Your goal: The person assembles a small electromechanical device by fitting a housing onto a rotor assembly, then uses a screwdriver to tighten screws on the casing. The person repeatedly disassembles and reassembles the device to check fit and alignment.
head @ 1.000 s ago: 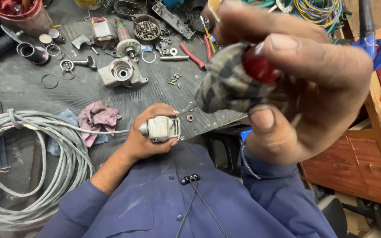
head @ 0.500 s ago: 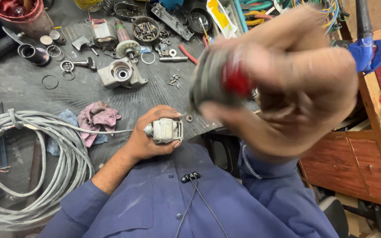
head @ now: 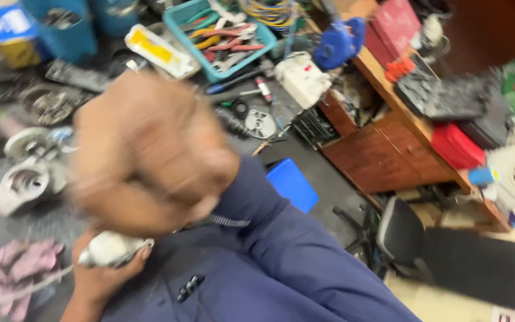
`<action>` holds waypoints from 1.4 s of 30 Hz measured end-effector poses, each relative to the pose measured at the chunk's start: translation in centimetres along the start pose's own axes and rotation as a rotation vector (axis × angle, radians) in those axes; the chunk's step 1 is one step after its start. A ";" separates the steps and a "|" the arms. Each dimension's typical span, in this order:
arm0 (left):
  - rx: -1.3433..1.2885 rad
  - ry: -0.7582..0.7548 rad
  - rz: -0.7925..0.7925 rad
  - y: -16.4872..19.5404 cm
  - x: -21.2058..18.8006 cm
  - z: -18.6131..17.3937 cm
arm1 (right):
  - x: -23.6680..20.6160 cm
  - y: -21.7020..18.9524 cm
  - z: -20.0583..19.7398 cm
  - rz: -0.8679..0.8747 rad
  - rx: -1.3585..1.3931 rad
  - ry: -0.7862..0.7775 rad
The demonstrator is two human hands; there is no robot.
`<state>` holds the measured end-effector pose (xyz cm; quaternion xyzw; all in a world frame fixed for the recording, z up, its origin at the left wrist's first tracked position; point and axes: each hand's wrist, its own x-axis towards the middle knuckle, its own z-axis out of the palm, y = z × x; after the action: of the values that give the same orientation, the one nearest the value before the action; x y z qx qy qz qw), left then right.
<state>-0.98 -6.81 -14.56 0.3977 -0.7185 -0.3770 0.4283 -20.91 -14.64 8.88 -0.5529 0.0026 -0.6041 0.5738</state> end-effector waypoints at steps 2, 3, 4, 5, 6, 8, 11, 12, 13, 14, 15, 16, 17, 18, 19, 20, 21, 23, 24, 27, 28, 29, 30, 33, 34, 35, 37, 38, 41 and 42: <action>0.250 -0.002 0.177 -0.3 -0.5 -0.6 | 0.0 0.1 1.4 0.023 0.026 -0.037; 0.124 0.032 0.095 0.0 -0.7 -0.7 | -0.4 -0.1 2.6 0.014 0.009 -0.046; 0.028 0.049 0.047 0.4 -0.5 -0.8 | -1.0 -0.7 3.6 0.001 -0.048 -0.055; -0.029 0.043 0.016 0.8 -0.1 -0.9 | -1.3 -1.1 4.4 -0.018 -0.076 -0.073; -0.064 0.023 0.007 1.4 0.4 -1.1 | -1.5 -1.5 5.0 -0.038 -0.096 -0.089; -0.145 -0.011 -0.039 2.3 2.0 -1.0 | -1.0 -1.5 5.2 -0.047 -0.030 -0.142; -0.230 -0.068 -0.113 2.7 4.4 -1.1 | 1.5 0.2 3.9 -0.070 0.375 -0.340; -0.263 -0.072 -0.107 2.8 4.6 -0.9 | 2.6 1.0 3.6 -0.062 0.605 -0.463; -0.292 -0.063 -0.071 2.7 4.5 -0.7 | 2.9 1.2 3.5 -0.027 0.767 -0.574; -0.333 -0.053 -0.014 2.6 3.9 -0.3 | 3.1 1.4 3.5 0.009 0.805 -0.557; -0.377 -0.052 0.041 2.2 3.4 -0.2 | 3.5 1.6 3.8 0.051 0.840 -0.510; -0.435 -0.046 0.144 1.9 2.5 0.0 | 2.6 0.9 4.4 0.167 0.816 -0.291; -0.425 -0.064 0.112 1.5 1.8 0.2 | 1.7 0.3 5.4 0.123 0.290 -0.121; -0.374 -0.090 0.003 1.1 1.0 0.3 | 0.7 -0.6 6.2 0.105 -0.146 0.038; -0.305 -0.119 -0.177 0.7 0.3 0.5 | 0.1 -1.2 6.9 0.078 -0.374 0.110; -0.231 -0.130 -0.045 0.2 0.0 0.6 | -0.1 -1.5 7.3 0.066 -0.432 0.093; -0.156 -0.148 0.083 -0.2 -0.2 0.8 | -0.1 -1.7 7.4 0.050 -0.435 0.048; -0.147 -0.126 0.171 -0.6 -0.3 1.2 | 0.7 -1.3 6.6 0.009 -0.322 -0.120; -0.211 -0.092 0.120 -0.5 -0.4 1.3 | 1.7 -0.6 5.5 -0.007 -0.099 -0.327; -0.240 -0.026 0.010 -0.1 -0.5 1.3 | 2.9 0.8 2.9 -0.015 0.465 -0.706; -0.221 0.001 -0.016 0.3 -0.4 1.0 | 2.6 1.0 2.9 0.001 0.500 -0.697; -0.247 -0.016 -0.015 0.9 -0.4 1.0 | 1.9 0.8 3.2 0.028 0.420 -0.540; -0.272 -0.030 -0.010 1.4 -0.3 0.9 | 1.2 0.4 3.9 0.047 0.249 -0.346; -0.245 0.005 -0.013 2.7 0.6 0.7 | 0.2 -2.0 6.6 0.010 -0.536 0.092; -0.220 0.008 -0.044 3.1 0.1 0.3 | 0.8 -2.4 7.7 0.001 -0.522 0.032; -0.217 0.005 -0.051 3.2 -0.1 -0.2 | 1.5 -2.7 8.7 -0.008 -0.506 -0.028; -0.222 0.038 -0.018 2.7 -0.1 -0.6 | 4.4 -2.7 7.8 -0.021 -0.055 -0.429; -0.228 0.071 0.007 2.2 0.0 -0.5 | 5.6 -2.4 7.0 -0.029 0.180 -0.637; -0.234 0.116 0.030 0.9 -1.0 -0.8 | 5.0 -1.9 6.2 0.028 0.613 -0.644; -0.189 0.086 0.016 0.7 -1.4 -1.0 | 3.0 -2.6 6.9 0.119 0.527 -0.312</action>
<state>0.25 -5.46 -14.04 0.3657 -0.6639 -0.4222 0.4973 -17.24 -11.54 15.20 -0.4700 -0.2098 -0.4572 0.7253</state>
